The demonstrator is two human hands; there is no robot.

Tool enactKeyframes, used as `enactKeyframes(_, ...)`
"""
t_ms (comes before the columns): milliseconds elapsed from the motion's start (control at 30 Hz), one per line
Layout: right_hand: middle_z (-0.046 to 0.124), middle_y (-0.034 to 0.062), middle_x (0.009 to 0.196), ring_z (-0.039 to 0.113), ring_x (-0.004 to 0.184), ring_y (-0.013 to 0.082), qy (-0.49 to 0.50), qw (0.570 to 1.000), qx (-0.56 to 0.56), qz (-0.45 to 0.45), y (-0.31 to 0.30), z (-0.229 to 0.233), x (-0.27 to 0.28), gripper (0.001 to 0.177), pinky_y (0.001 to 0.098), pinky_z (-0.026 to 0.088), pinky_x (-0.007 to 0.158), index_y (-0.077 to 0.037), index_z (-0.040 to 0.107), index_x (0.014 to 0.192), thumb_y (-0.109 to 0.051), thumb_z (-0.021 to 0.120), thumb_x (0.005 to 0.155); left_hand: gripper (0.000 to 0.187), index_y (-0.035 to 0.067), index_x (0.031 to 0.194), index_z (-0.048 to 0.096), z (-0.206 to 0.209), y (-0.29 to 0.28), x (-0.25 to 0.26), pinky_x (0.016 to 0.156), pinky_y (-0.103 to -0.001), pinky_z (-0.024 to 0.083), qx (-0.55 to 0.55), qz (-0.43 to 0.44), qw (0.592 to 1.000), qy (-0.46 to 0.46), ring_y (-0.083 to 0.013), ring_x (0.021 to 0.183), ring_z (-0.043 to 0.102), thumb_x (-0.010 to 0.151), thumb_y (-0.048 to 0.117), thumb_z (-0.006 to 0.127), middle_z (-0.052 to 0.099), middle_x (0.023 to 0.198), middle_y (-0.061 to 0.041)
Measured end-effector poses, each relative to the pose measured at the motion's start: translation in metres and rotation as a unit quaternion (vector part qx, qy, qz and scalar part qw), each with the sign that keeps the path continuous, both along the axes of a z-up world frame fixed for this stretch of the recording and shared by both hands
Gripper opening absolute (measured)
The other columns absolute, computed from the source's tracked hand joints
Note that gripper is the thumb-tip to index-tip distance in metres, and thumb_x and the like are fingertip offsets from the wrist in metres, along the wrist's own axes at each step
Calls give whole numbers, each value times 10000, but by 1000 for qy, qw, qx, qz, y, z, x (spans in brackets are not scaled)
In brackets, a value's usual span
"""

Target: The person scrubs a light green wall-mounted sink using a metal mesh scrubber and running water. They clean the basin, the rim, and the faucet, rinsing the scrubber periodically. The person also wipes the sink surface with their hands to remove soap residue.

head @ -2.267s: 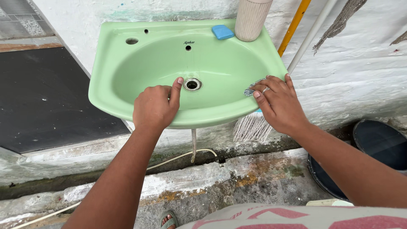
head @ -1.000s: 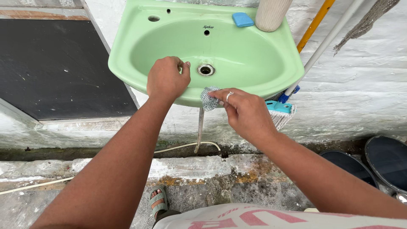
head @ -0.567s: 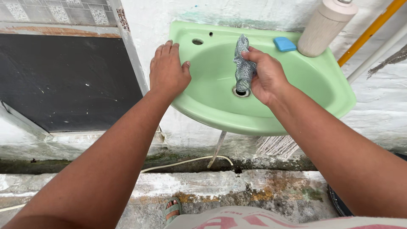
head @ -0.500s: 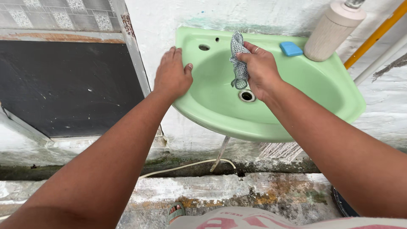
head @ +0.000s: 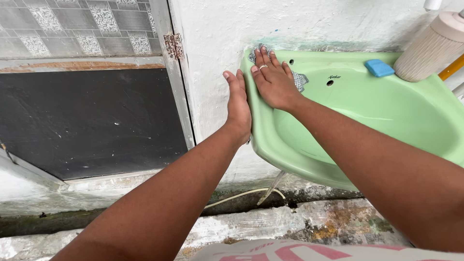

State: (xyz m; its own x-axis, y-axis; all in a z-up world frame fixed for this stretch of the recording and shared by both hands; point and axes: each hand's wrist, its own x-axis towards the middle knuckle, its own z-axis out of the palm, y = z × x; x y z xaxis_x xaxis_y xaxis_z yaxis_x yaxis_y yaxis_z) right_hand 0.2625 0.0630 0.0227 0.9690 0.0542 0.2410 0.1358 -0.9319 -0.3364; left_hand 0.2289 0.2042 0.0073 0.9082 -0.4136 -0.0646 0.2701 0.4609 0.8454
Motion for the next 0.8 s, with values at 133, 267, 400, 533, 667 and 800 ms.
enactKeyframes(133, 174, -8, 1713, 86, 1596, 247, 9, 998, 25, 57, 10, 20, -20, 568, 503, 69, 1262, -216, 320, 1598, -380, 304, 1054, 1139, 164, 1640, 23, -21, 10, 16, 1250, -424, 38, -109, 8, 994, 20, -220, 1594, 40, 782, 911, 70, 31, 1738, -16)
enactKeyframes(267, 218, -4, 1693, 38, 1574, 296, 47, 994, -48, 89, 29, 33, -30, 446, 547, 50, 1232, -219, 542, 1409, -306, 449, 981, 1190, 143, 1646, 35, -33, 12, 28, 1261, -437, 4, -182, 31, 980, 67, -244, 1593, -1, 766, 939, 116, 2, 1736, -52)
enactKeyframes(400, 380, 38, 1593, 38, 1584, 350, 67, 983, -141, 93, 41, 36, -32, 398, 576, 111, 1245, -173, 635, 1287, -281, 521, 921, 1169, 170, 1632, 202, -23, 20, 26, 1211, -474, 0, -86, 55, 994, 36, -236, 1563, 34, 734, 916, 154, 111, 1712, -67)
enactKeyframes(533, 431, 88, 1565, 76, 1609, 367, 66, 976, -197, 69, 48, 20, -35, 377, 587, 156, 1280, -120, 668, 1274, -294, 473, 1002, 964, 66, 1521, 468, -14, 29, 18, 1190, -431, 249, 64, 73, 994, -41, -266, 1463, 406, 863, 768, 415, 480, 1559, -178)
enactKeyframes(667, 366, 185, 1539, 92, 1518, 404, 20, 984, -158, 82, 52, 5, -49, 492, 638, 170, 1173, -41, 565, 1367, -278, 515, 938, 688, 39, 1484, 487, -17, 25, -3, 1126, -327, 417, 54, 67, 989, -123, -218, 1349, 552, 935, 431, 619, 578, 1466, -154)
enactKeyframes(800, 352, 175, 1554, 68, 1548, 390, 50, 980, -174, 76, 58, 6, -76, 458, 643, 150, 1208, -55, 588, 1343, -250, 543, 931, 585, 29, 1454, 530, -17, 26, -29, 1064, -317, 464, 29, 80, 991, -103, -219, 1274, 599, 926, 263, 621, 621, 1411, -157)
